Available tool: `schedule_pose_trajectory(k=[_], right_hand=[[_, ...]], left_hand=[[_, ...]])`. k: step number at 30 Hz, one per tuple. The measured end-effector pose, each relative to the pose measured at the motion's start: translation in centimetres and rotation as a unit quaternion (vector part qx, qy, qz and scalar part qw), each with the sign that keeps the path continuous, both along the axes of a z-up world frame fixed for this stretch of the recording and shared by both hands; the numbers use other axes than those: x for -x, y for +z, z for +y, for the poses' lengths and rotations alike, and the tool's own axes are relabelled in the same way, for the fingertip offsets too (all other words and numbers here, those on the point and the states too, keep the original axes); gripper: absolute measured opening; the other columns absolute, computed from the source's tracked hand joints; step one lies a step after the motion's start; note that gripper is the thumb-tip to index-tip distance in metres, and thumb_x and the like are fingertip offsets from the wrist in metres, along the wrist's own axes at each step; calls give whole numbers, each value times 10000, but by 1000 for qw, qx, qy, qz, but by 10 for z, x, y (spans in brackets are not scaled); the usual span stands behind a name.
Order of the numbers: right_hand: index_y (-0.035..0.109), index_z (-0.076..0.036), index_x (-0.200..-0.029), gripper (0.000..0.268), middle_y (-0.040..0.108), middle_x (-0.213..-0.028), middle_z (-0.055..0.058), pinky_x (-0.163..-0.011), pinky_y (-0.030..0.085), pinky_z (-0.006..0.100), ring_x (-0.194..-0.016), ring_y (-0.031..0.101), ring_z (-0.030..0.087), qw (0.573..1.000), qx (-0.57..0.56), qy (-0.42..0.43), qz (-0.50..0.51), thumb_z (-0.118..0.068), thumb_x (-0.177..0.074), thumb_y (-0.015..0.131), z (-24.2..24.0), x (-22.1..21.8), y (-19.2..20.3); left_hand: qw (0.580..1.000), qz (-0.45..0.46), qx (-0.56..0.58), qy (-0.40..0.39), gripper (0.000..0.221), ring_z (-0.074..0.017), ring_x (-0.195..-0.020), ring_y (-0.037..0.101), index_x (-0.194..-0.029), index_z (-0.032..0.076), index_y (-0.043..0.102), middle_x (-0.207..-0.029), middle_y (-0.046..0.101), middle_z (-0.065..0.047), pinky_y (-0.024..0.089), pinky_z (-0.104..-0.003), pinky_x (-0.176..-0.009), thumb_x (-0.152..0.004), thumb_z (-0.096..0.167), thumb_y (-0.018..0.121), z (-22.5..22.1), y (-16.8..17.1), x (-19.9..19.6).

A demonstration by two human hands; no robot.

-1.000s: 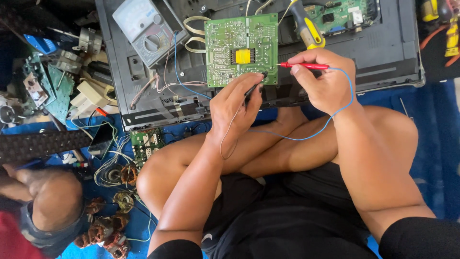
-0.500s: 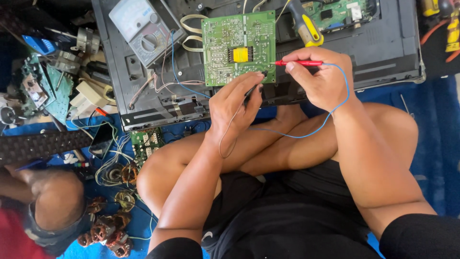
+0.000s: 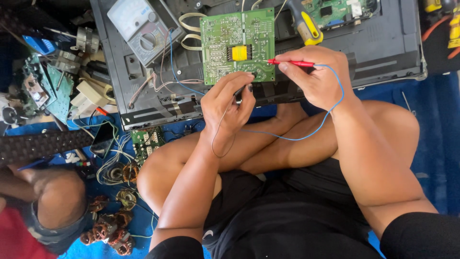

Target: Repairing a television by testing the circuit board with a multimeter and using a soldering iron.

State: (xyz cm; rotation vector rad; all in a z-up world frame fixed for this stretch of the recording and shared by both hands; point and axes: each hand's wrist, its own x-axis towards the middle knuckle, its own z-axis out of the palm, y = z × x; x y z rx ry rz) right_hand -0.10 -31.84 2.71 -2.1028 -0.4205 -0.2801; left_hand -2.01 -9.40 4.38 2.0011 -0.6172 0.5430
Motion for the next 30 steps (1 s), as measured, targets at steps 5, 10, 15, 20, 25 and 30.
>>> schedule_pose_trajectory(k=[5, 10, 15, 20, 25, 30], right_hand=[[803, -45, -1120, 108, 785, -1082, 105, -848, 517, 298, -973, 726, 205, 1000, 1, 1, 0, -129, -1073, 753, 0, 0, 3], [800, -44, -1134, 101, 780, -1060, 105, -833, 504, 289, -941, 710, 191, 1000, -10, -9, 18, -109, -1066, 760, -1, 0, 2], [799, -38, -1138, 99, 777, -1054, 114, -827, 498, 293, -925, 707, 199, 1000, -13, -1, 6, -100, -1074, 757, -1, 0, 1], [795, -32, -1136, 96, 777, -1059, 113, -829, 501, 296, -927, 705, 202, 1000, -13, 1, 6, -98, -1077, 758, -1, 0, 1], [793, -28, -1130, 98, 780, -1088, 121, -864, 516, 305, -978, 723, 213, 1000, -12, 8, 5, -99, -1080, 747, 0, -1, 2], [802, -35, -1125, 89, 783, -1091, 113, -856, 521, 304, -979, 725, 217, 1000, 3, 13, -13, -99, -1082, 758, 0, -1, 2]], left_hand=[[1000, 0, 0, -7, 198, -273, -944, 733, -1068, 38, 682, -1045, 714, -128, 590, -344, -928, -956, -103, 601, -1, -1, 0], [1000, -4, -8, -12, 198, -269, -965, 747, -1077, 32, 690, -1067, 726, -124, 600, -346, -944, -961, -102, 601, -1, -4, 0], [1000, -3, -11, -12, 185, -265, -963, 752, -1086, 29, 694, -1064, 733, -124, 604, -344, -943, -977, -93, 608, -2, -5, -1], [1000, 8, -18, -18, 184, -266, -990, 753, -1107, 32, 696, -1090, 735, -123, 598, -346, -963, -990, -78, 606, -2, -6, -1], [1000, 12, -26, -5, 198, -248, -996, 762, -1110, 54, 703, -1098, 745, -106, 601, -332, -959, -983, -75, 624, -2, -8, -2], [1000, 23, -21, -5, 195, -240, -1008, 762, -1106, 62, 706, -1108, 745, -98, 598, -323, -964, -989, -70, 621, -2, -7, -1]])
